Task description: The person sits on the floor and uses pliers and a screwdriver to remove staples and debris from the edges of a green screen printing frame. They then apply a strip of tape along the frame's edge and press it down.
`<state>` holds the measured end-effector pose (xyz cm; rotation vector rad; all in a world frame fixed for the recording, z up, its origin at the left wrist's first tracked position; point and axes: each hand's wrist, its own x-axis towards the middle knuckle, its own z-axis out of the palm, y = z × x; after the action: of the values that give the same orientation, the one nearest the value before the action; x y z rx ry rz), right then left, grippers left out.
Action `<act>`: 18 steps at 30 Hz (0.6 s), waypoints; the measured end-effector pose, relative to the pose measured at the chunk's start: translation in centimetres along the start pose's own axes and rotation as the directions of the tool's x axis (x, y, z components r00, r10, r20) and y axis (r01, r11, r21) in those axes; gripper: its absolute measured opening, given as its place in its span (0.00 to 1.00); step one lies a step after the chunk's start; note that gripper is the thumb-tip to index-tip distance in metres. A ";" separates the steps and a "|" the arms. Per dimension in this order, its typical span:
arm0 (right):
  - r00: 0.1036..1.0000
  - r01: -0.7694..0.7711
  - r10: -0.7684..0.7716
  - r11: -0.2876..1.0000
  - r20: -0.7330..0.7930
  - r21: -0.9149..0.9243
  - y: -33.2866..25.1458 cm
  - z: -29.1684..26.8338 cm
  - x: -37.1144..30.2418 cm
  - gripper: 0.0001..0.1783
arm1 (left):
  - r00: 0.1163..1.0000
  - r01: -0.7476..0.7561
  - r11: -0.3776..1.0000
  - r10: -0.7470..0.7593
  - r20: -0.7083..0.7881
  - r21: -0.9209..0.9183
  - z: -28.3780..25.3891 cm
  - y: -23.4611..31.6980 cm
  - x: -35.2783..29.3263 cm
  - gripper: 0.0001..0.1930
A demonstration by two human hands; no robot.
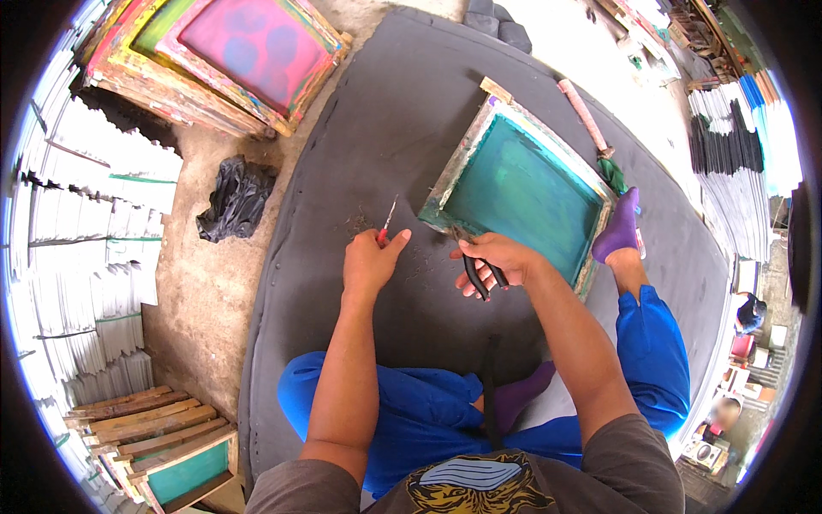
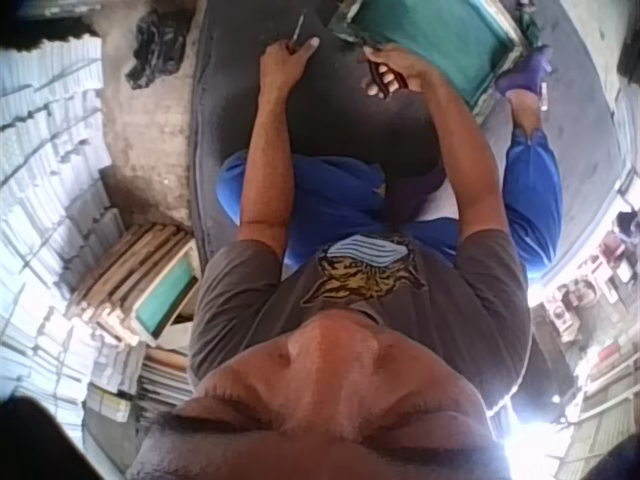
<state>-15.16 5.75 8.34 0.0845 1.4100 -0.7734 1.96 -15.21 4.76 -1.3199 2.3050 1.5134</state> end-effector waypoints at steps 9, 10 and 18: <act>1.000 0.011 -0.011 1.000 0.004 -0.010 -0.3 -0.3 -0.8 0.34 | 0.999 0.029 0.999 -0.029 0.028 0.021 -0.2 0.7 -0.3 0.31; 1.000 0.008 -0.008 1.000 0.006 -0.014 -0.3 -0.4 -0.7 0.34 | 0.999 0.024 0.999 -0.025 0.028 0.021 -0.2 0.6 -0.2 0.31; 1.000 -0.012 0.012 1.000 0.011 -0.008 -0.4 -0.8 0.4 0.32 | 0.999 0.023 1.000 -0.024 0.038 0.021 -0.2 0.7 -0.3 0.31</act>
<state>-16.11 5.66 8.03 0.0825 1.4013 -0.7573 1.73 -15.14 5.51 -1.2967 2.2683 1.4900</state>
